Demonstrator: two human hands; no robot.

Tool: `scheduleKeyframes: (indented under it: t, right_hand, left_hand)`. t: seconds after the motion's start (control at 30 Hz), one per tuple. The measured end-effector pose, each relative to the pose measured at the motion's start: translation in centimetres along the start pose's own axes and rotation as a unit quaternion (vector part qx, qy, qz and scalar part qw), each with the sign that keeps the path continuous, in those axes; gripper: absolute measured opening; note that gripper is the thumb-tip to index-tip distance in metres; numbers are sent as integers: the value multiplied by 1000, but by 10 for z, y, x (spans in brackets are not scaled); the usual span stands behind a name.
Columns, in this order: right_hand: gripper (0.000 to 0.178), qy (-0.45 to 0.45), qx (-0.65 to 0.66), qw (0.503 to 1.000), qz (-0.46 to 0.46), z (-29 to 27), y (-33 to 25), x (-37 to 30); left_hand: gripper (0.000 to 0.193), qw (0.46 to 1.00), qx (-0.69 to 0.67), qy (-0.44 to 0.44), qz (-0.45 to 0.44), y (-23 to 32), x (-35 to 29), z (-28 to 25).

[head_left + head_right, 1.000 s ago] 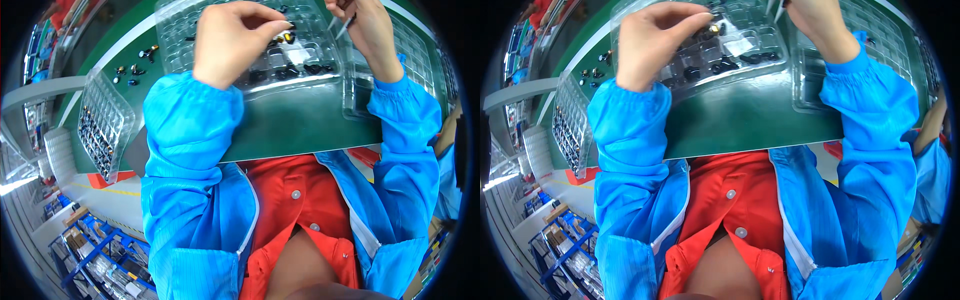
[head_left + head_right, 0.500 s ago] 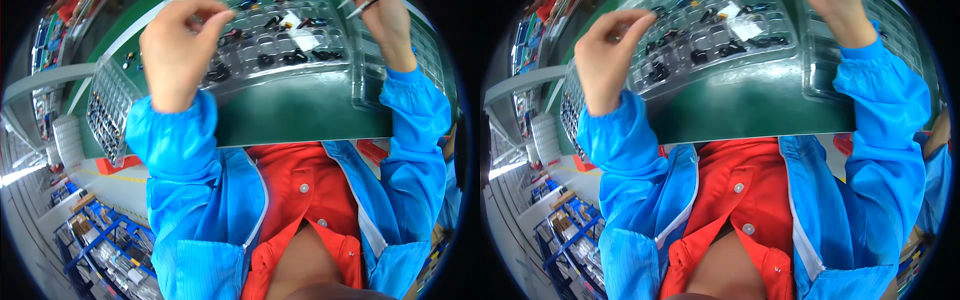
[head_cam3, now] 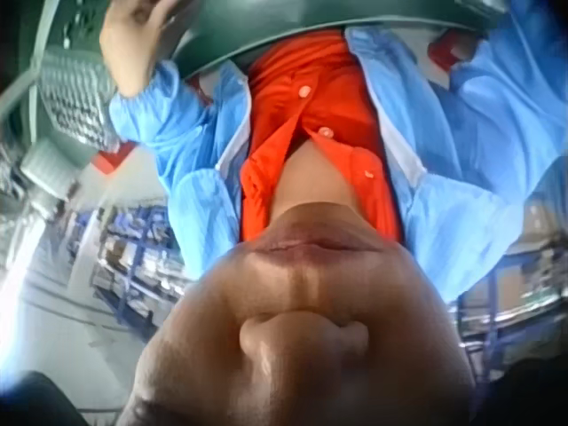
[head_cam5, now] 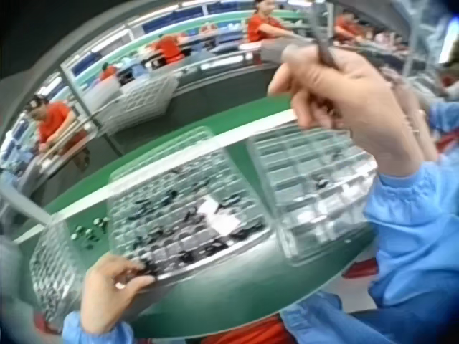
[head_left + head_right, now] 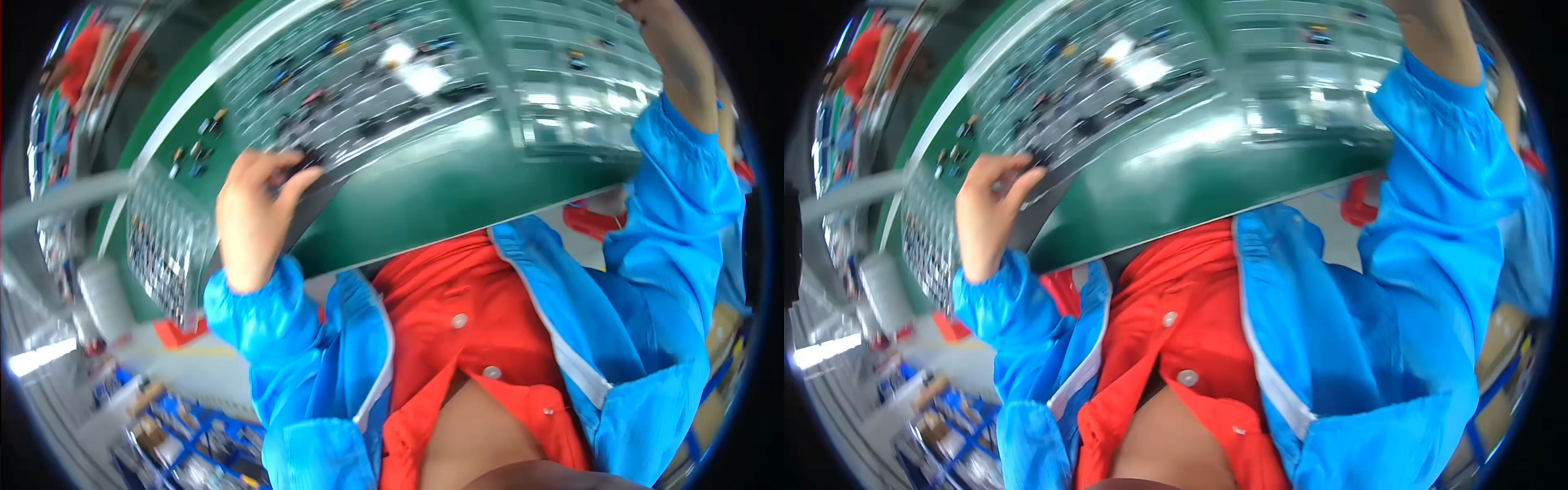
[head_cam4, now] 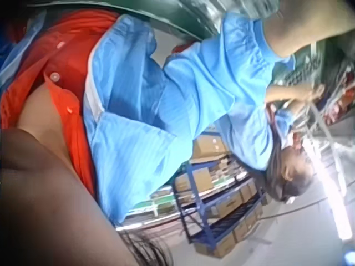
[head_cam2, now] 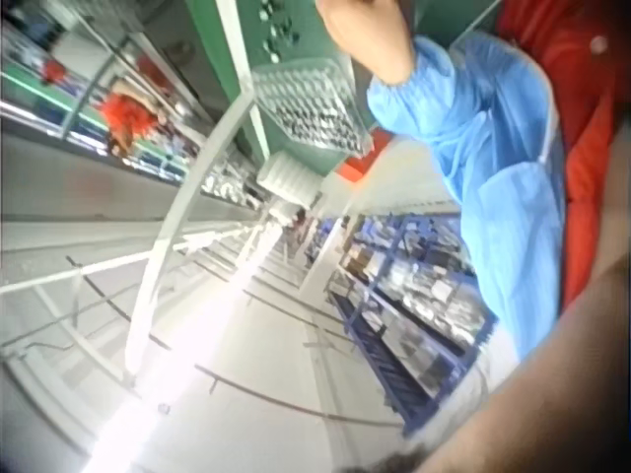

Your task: Sorting and placing small electronic components into a tray on a production line.

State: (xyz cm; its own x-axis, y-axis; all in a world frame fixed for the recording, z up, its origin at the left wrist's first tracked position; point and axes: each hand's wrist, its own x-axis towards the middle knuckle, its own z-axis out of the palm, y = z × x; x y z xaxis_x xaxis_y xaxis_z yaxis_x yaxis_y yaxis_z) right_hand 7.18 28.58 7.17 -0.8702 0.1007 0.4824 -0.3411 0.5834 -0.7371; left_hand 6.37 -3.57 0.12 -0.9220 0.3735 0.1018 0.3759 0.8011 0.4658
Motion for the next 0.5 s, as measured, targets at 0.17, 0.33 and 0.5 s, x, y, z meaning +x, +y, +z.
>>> scheduleKeyframes:
  t: [0.17, 0.33, 0.5]
  right_hand:
    - [15, -3, -267, 963, 32, -19, 62, -3]
    - [17, -209, -370, 902, 82, -28, 112, -17]
    - [19, -235, -451, 860, 49, -14, 129, -22]
  left_hand:
    - [20, 1000, -5, -8, 6, -43, 4, 3]
    - [19, 999, -27, -12, 14, -66, 6, 13]
    - [20, 998, -63, -3, 2, -67, 3, 13]
